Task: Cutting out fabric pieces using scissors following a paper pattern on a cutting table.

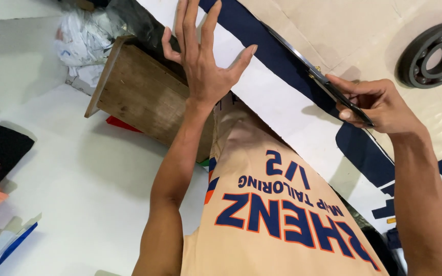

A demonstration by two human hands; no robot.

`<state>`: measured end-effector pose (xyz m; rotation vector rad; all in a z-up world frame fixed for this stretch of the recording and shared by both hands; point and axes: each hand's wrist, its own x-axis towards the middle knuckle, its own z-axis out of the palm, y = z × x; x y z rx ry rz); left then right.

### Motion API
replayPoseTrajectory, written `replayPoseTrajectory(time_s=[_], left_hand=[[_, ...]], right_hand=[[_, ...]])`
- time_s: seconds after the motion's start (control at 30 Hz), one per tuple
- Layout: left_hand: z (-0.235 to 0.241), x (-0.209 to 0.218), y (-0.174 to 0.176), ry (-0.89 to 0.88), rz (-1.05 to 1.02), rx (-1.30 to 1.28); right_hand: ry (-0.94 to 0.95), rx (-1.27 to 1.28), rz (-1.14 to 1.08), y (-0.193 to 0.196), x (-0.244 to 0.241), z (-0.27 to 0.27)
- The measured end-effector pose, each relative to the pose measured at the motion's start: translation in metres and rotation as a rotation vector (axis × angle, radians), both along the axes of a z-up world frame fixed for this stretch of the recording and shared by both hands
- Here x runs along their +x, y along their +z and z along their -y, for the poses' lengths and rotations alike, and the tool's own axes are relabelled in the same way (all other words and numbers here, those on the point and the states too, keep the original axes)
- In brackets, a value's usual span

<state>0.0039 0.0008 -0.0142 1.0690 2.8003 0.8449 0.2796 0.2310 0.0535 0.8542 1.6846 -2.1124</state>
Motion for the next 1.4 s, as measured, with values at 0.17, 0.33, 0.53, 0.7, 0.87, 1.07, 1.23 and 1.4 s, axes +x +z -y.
replayPoseTrajectory(time_s=[0.17, 0.33, 0.53, 0.7, 0.87, 1.07, 1.23, 1.4], left_hand=[[-0.002, -0.002, -0.004, 0.002, 0.021, 0.186], [-0.003, -0.004, -0.003, 0.001, 0.034, 0.204], [-0.003, -0.006, -0.001, -0.006, 0.025, 0.224], [-0.003, -0.007, 0.004, 0.014, 0.03, 0.209], [0.0, -0.008, -0.002, 0.0, 0.049, 0.187], [-0.003, -0.009, 0.001, 0.004, 0.05, 0.208], [-0.002, -0.012, 0.002, -0.007, 0.053, 0.209], [-0.004, -0.014, 0.002, -0.013, 0.061, 0.22]], right_hand=[[0.012, 0.069, 0.001, 0.001, -0.009, -0.004], [0.045, 0.052, -0.031, -0.005, -0.018, -0.004], [0.049, 0.039, -0.013, 0.001, -0.026, -0.002], [0.06, 0.019, -0.065, 0.005, -0.048, -0.005], [0.082, 0.065, 0.014, 0.003, -0.048, -0.005], [0.078, -0.025, -0.096, 0.009, -0.066, -0.005], [0.107, 0.011, -0.06, 0.009, -0.08, -0.004], [0.128, 0.051, -0.036, 0.005, -0.078, -0.007]])
